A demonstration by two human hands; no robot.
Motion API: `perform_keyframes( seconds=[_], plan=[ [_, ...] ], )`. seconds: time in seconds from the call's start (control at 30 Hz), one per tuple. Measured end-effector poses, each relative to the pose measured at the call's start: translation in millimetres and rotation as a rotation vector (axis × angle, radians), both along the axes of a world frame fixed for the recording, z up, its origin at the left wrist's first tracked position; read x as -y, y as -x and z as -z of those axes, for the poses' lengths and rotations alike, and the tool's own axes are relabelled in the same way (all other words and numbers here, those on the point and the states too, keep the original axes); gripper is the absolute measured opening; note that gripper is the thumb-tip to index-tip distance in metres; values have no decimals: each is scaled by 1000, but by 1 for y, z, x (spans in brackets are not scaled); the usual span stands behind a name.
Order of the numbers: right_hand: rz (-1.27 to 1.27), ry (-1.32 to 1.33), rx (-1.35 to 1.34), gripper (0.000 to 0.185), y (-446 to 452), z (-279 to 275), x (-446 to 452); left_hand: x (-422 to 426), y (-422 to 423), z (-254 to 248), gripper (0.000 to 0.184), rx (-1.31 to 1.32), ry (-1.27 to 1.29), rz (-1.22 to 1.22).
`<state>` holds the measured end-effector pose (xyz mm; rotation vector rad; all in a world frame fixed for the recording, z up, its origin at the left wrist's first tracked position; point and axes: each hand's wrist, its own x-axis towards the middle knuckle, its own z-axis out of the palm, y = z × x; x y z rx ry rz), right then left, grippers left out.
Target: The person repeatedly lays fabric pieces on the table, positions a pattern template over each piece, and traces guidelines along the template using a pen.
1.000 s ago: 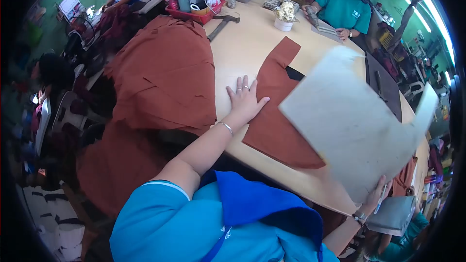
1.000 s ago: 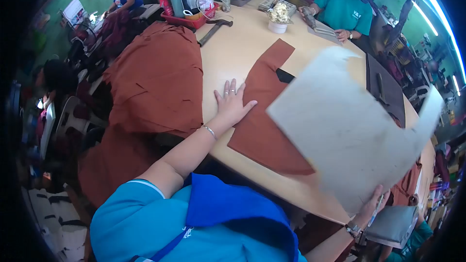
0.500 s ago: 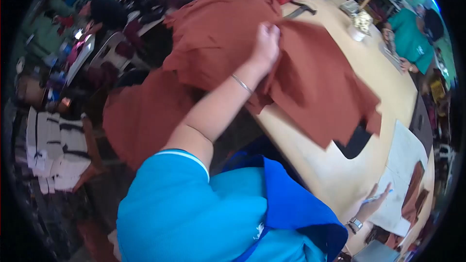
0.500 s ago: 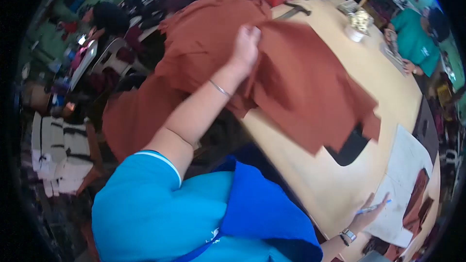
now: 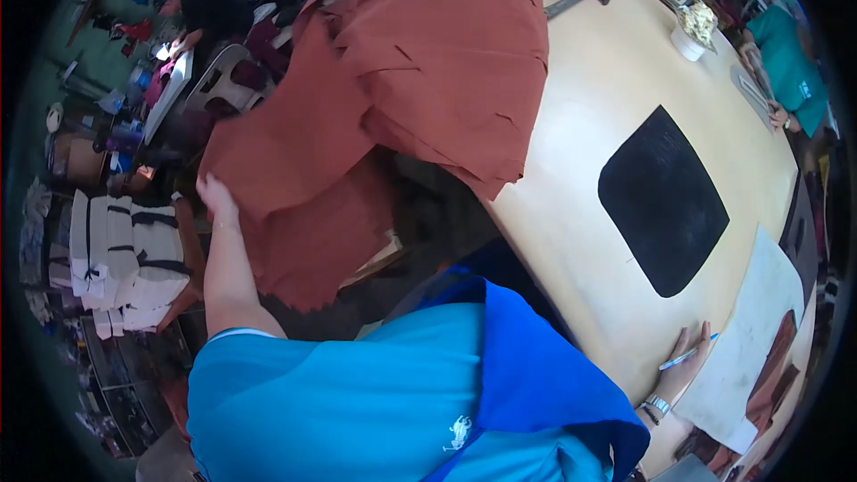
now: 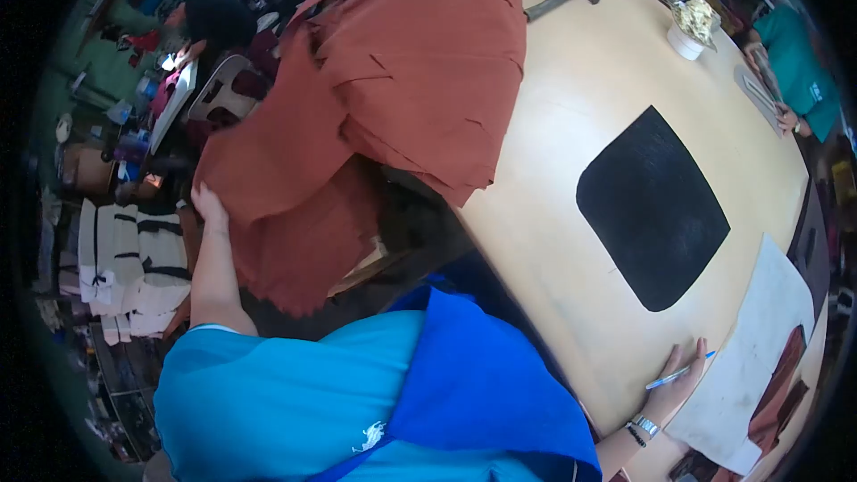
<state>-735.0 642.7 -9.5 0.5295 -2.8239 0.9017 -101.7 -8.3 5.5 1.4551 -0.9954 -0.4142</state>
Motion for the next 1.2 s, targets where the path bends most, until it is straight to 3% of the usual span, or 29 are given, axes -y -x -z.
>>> perform_keyframes(
  seconds=[0.07, 0.13, 0.17, 0.23, 0.27, 0.3, 0.4, 0.47, 0.57, 0.67, 0.77, 0.87, 0.9, 0.97, 1.03, 1.1, 1.2],
  plan=[
    [1, 0, -9, 44, -1, 1, -1, -4, -70, 33, 49, 302, -157, -155],
    [-5, 3, -32, 42, 1, 2, -1, -30, -64, 26, 57, 514, -543, -400],
    [-9, -2, -46, 43, 3, 4, -2, -32, -39, 38, 64, 861, -667, -711],
    [-10, -11, -68, 44, 4, 9, -7, -41, 34, 14, 63, 951, -606, -381],
    [-5, -15, -68, 43, 2, 7, -5, -27, 59, 24, 58, 1082, -418, -198],
    [2, -20, -69, 42, 0, 3, -1, -2, 80, 42, 54, 1096, 1, 68],
    [12, -7, -86, 41, -1, 5, -2, -32, 250, -21, 56, 1157, 291, 620],
    [17, 8, -85, 41, -1, 4, -1, -52, 326, -42, 57, 1281, 419, 802],
    [10, 18, -100, 40, -1, 6, -3, -51, 389, -44, 59, 1360, 406, 888],
    [11, 49, -114, 41, -2, 8, -4, -28, 415, -41, 44, 1300, 195, 990],
    [36, 44, -137, 42, -8, -2, 1, -7, 427, -34, 25, 1310, 331, 1053],
    [57, 57, -141, 42, -11, -8, 4, -36, 456, -52, 15, 894, 288, 1115],
    [65, 69, -139, 42, -10, -7, 4, -45, 468, -55, 14, 838, 473, 1102],
    [78, 127, -150, 40, -9, -7, 8, -75, 495, -68, 13, 769, 530, 1170],
    [177, 865, 342, 39, -2, -13, 23, -112, 525, -79, 13, 694, 591, 1247],
    [93, 1218, 520, 40, -2, -20, 55, -151, 556, -76, 12, 615, 627, 1329],
    [-239, 331, -186, 67, -24, -47, 125, -236, 582, -82, 10, 455, 639, 1558]
  ],
)
